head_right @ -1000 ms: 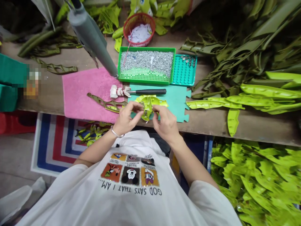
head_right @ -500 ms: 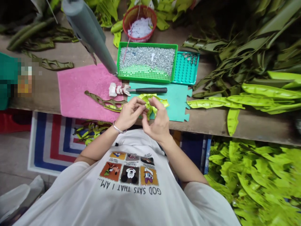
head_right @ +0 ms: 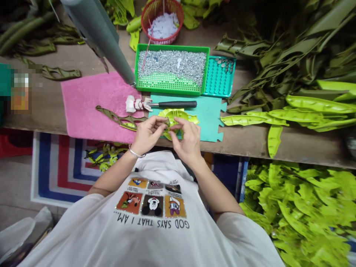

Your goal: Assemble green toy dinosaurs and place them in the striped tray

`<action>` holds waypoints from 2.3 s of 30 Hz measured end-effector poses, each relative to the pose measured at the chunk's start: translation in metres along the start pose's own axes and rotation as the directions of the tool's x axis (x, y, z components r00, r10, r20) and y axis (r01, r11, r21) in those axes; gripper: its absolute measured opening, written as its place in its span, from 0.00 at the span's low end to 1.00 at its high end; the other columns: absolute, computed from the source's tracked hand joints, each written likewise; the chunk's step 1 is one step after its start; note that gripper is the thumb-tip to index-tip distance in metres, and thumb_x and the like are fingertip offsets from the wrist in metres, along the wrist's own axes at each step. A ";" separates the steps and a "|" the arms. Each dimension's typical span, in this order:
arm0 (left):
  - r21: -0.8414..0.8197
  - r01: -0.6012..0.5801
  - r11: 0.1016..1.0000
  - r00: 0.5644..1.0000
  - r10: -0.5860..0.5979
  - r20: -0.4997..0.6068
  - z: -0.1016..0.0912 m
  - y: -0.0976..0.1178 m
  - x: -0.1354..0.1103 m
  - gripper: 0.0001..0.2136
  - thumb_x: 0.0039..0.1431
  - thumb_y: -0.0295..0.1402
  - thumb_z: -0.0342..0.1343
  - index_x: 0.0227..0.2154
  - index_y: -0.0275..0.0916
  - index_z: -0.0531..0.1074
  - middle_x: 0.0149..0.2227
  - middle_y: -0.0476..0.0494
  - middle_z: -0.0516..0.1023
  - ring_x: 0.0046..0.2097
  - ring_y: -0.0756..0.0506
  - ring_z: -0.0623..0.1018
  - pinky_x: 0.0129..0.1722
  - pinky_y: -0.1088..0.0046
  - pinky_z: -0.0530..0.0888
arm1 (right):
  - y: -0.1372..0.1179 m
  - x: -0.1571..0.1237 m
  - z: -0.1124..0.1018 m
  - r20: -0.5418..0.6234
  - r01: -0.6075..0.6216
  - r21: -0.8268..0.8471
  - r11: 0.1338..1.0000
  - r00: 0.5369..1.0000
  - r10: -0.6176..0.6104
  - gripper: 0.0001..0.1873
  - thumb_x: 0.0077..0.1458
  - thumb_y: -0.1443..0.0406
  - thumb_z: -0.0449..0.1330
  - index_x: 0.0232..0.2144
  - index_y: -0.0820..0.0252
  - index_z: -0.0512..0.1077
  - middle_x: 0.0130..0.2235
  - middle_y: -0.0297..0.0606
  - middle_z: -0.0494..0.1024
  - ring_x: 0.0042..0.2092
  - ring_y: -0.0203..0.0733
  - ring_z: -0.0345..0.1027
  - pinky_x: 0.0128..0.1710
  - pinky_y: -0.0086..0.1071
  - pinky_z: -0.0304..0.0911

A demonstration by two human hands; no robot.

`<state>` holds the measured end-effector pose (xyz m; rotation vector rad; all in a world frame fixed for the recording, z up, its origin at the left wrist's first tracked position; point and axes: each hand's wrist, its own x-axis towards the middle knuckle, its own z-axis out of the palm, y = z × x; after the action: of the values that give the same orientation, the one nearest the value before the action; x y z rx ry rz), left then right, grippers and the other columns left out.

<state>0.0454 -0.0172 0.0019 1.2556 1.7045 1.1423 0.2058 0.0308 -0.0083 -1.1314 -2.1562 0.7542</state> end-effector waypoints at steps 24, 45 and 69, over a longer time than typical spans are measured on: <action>0.412 -0.671 0.616 0.736 0.619 0.273 -0.021 -0.044 0.001 0.33 0.70 0.27 0.46 0.72 0.39 0.37 0.46 0.43 0.83 0.50 0.45 0.77 0.59 0.58 0.65 | -0.007 0.000 0.021 -0.026 0.036 -0.248 0.968 0.999 -0.043 0.19 0.51 0.70 0.57 0.47 0.58 0.66 0.33 0.40 0.77 0.40 0.53 0.67 0.47 0.50 0.57; 0.530 -0.757 0.382 0.646 0.560 0.519 -0.027 -0.056 -0.010 0.21 0.71 0.29 0.49 0.63 0.50 0.64 0.55 0.48 0.79 0.63 0.43 0.71 0.72 0.43 0.48 | -0.012 -0.037 -0.003 -0.069 0.041 -0.038 0.998 0.997 -0.043 0.06 0.59 0.71 0.59 0.36 0.56 0.74 0.32 0.36 0.81 0.32 0.39 0.76 0.35 0.34 0.73; 0.456 -0.743 0.489 0.669 0.524 0.528 -0.024 -0.057 -0.008 0.11 0.67 0.33 0.55 0.50 0.51 0.72 0.56 0.47 0.77 0.63 0.41 0.70 0.69 0.37 0.50 | -0.001 -0.037 0.002 0.010 0.134 -0.153 0.979 0.991 -0.134 0.07 0.60 0.72 0.56 0.37 0.55 0.71 0.33 0.37 0.80 0.32 0.40 0.74 0.35 0.36 0.71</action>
<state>0.0070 -0.0377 -0.0426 2.5533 1.4091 0.6173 0.2210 -0.0015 -0.0179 -1.0484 -2.2963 0.5354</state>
